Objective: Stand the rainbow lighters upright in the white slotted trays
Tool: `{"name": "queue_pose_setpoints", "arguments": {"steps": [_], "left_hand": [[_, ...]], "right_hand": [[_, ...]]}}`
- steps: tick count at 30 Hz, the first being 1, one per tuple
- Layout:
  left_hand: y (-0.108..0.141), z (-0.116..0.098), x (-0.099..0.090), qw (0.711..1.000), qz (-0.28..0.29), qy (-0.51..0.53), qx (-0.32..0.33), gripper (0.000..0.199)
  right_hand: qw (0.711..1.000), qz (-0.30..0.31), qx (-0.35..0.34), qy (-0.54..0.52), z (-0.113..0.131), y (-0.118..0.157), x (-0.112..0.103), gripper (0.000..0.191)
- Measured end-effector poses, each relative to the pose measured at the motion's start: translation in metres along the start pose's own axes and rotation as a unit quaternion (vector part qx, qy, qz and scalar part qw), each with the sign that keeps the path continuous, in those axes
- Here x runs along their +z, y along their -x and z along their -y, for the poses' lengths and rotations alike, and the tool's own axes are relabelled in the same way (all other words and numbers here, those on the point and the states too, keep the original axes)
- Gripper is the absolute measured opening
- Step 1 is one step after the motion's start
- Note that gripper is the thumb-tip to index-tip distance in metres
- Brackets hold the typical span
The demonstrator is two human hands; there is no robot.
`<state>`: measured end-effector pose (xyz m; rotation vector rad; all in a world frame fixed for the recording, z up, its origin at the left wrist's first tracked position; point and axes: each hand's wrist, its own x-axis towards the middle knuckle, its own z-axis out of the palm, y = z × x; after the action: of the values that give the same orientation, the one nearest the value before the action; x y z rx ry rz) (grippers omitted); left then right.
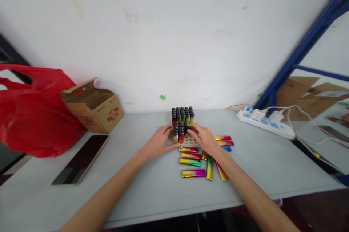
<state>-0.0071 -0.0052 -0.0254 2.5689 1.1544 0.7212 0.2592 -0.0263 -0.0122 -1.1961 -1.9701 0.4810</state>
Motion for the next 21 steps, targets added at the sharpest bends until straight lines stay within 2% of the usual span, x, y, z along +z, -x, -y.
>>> {"name": "queue_pose_setpoints", "arguments": {"steps": [4,12,14,17,19,21], "left_hand": [[0.0,0.001,0.001,1.0,-0.002,0.001,-0.002,0.074],[0.0,-0.001,-0.001,1.0,-0.004,0.001,0.002,0.071],[-0.001,-0.002,-0.001,1.0,-0.001,0.0,0.0,0.071],[-0.001,-0.002,-0.001,1.0,-0.003,0.0,-0.001,0.071],[0.0,-0.002,0.0,1.0,-0.003,-0.003,-0.004,0.071],[0.0,-0.001,0.001,1.0,-0.003,-0.008,-0.007,0.072]], "right_hand": [[0.998,0.008,-0.031,0.058,-0.002,-0.001,-0.002,0.032],[0.988,0.043,0.002,0.152,0.006,-0.004,0.001,0.025],[0.991,0.054,-0.007,0.121,0.007,-0.005,-0.008,0.03],[0.998,0.047,-0.004,0.051,0.003,0.0,-0.033,0.036],[0.998,0.039,0.012,0.041,-0.005,0.008,-0.054,0.036],[0.997,0.055,0.022,0.054,-0.016,0.02,-0.073,0.032]]}}
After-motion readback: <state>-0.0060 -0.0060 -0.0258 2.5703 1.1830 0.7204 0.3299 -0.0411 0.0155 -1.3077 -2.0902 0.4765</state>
